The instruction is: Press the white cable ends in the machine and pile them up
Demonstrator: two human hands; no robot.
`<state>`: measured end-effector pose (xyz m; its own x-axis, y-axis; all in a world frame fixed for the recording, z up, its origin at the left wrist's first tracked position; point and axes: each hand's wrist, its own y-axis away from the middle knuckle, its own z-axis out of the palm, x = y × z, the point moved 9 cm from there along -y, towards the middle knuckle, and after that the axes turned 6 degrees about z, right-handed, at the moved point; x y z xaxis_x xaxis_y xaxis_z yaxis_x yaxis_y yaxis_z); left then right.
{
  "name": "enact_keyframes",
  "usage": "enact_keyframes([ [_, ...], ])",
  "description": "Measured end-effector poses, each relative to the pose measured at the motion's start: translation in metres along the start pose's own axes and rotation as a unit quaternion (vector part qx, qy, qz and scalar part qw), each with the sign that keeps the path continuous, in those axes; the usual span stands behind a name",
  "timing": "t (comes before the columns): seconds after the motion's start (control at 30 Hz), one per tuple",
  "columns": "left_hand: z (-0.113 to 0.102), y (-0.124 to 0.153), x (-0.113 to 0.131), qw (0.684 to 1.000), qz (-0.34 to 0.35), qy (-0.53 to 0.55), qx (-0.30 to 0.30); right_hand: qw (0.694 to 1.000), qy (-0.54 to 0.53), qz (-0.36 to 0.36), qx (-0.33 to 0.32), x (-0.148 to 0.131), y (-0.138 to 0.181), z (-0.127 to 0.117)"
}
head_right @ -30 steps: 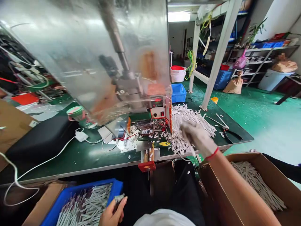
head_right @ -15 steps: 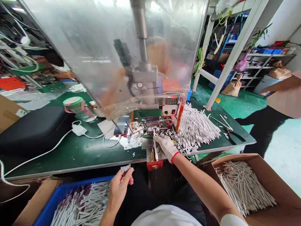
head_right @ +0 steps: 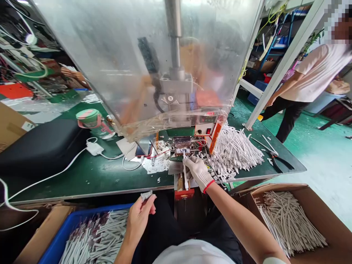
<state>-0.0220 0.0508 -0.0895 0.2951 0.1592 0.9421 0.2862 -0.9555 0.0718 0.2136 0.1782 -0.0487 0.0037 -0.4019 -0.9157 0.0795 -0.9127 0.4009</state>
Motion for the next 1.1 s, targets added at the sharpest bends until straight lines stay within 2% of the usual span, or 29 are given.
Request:
enact_keyframes([
  [0.13, 0.0, -0.002, 0.003, 1.0, 0.001, 0.003, 0.003, 0.999, -0.028, 0.025, 0.012, 0.007, -0.013, -0.004],
  [0.43, -0.005, 0.003, -0.008, 1.0, -0.013, 0.002, 0.006, 0.992, -0.108, 0.055, -0.018, 0.017, -0.026, -0.001],
  [0.6, 0.003, -0.002, 0.008, 1.0, -0.009, 0.014, -0.017, 0.991, -0.111, 0.068, -0.022, 0.016, -0.024, 0.001],
  [0.8, 0.04, -0.027, 0.051, 0.985, -0.016, 0.143, -0.098, 0.996, -0.064, 0.057, -0.033, 0.001, -0.015, 0.004],
  [0.93, 0.079, -0.044, 0.073, 0.946, -0.072, 0.271, -0.163, 0.997, 0.051, 0.013, -0.05, -0.015, -0.001, 0.003],
  [1.03, 0.103, -0.051, 0.083, 0.921, -0.107, 0.313, -0.205, 0.995, 0.086, 0.002, -0.052, -0.023, 0.016, -0.021],
  [1.1, 0.114, -0.053, 0.086, 0.916, -0.122, 0.308, -0.228, 0.991, 0.128, -0.003, -0.028, -0.03, 0.024, -0.058],
])
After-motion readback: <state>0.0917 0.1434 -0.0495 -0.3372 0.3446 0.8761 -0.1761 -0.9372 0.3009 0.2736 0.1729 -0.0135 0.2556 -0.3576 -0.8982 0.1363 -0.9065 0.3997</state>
